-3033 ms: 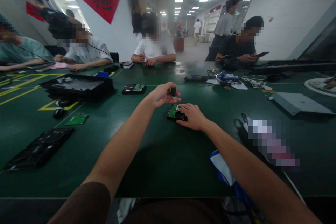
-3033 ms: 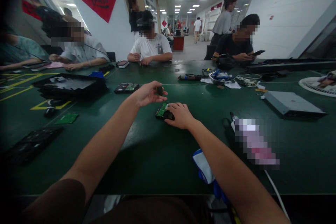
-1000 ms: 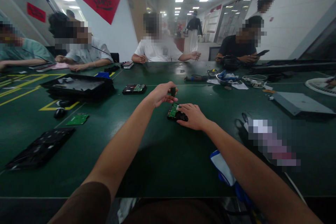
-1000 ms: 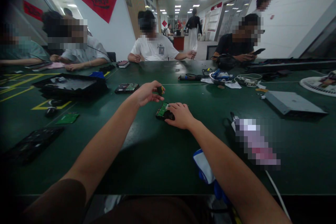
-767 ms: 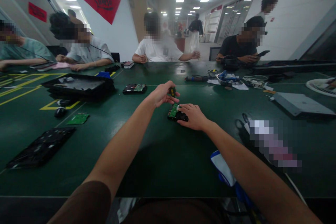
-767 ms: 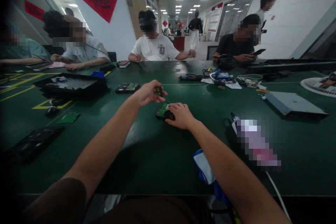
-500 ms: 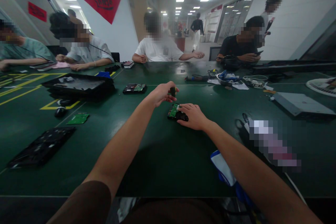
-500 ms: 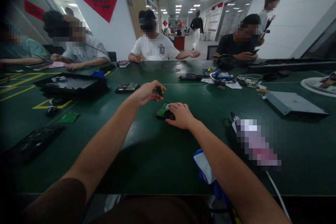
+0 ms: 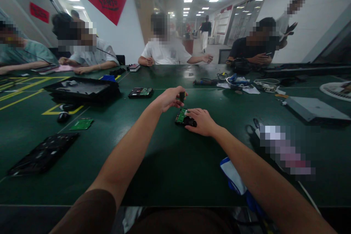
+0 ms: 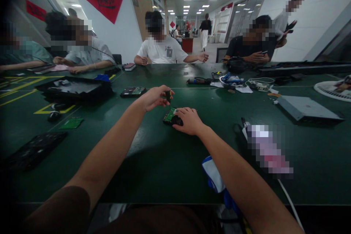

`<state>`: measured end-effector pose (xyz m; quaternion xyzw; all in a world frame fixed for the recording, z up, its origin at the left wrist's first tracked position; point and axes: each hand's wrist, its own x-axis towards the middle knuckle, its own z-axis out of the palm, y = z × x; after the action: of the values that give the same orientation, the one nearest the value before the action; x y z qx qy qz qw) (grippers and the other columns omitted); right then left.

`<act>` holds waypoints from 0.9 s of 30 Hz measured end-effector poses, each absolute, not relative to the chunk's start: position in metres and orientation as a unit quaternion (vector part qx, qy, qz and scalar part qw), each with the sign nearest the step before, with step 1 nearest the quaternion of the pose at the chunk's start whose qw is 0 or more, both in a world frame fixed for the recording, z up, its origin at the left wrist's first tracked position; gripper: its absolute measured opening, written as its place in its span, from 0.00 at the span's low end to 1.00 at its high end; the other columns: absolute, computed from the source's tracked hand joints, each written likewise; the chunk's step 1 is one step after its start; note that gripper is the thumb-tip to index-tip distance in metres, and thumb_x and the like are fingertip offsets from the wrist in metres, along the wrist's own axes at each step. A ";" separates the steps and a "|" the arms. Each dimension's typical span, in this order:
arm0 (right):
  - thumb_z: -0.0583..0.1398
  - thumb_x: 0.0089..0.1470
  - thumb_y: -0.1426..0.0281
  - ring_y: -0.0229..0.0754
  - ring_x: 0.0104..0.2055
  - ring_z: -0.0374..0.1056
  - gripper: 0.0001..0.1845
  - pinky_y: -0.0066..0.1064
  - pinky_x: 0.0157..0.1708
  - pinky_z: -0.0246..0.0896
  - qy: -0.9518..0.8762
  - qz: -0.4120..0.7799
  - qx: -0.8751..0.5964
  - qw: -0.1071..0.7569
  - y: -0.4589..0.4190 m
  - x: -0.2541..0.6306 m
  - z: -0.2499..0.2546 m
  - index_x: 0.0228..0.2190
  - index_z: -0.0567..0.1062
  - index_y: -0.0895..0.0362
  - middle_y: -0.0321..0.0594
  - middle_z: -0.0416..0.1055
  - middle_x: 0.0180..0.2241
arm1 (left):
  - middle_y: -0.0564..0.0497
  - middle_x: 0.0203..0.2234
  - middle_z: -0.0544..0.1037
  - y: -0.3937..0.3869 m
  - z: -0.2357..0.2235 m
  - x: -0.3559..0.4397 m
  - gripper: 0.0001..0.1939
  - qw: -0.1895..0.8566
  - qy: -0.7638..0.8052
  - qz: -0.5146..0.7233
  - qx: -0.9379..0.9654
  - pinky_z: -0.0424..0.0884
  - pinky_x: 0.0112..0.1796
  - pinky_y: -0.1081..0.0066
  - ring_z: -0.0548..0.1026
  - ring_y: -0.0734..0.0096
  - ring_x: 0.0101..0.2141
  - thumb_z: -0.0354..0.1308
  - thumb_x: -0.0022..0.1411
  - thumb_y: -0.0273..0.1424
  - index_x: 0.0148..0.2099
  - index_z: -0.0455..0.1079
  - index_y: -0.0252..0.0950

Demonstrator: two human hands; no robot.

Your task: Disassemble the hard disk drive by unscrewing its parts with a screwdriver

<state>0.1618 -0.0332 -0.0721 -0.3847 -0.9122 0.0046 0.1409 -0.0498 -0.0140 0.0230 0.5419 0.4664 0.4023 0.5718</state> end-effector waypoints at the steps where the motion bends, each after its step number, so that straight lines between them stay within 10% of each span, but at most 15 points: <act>1: 0.59 0.57 0.47 0.61 0.64 0.54 0.33 0.54 0.59 0.50 -0.912 0.003 -0.385 0.142 -0.033 0.162 -0.072 0.58 0.69 0.51 0.46 0.60 0.65 | 0.42 0.34 0.78 -0.015 0.024 -0.049 0.13 0.584 0.460 0.398 0.537 0.68 0.24 0.72 0.75 0.70 0.23 0.56 0.61 0.39 0.39 0.71 0.34; 27: 0.59 0.57 0.47 0.61 0.65 0.54 0.33 0.55 0.60 0.49 -0.910 -0.001 -0.389 0.140 -0.033 0.161 -0.073 0.58 0.69 0.50 0.45 0.59 0.65 | 0.43 0.34 0.78 -0.016 0.024 -0.050 0.13 0.584 0.449 0.404 0.543 0.69 0.23 0.72 0.74 0.72 0.22 0.57 0.60 0.38 0.40 0.73 0.33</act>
<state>0.1615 -0.0326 -0.0734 -0.3892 -0.9104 -0.0010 0.1401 -0.0497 -0.0156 0.0235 0.5428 0.4490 0.4037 0.5838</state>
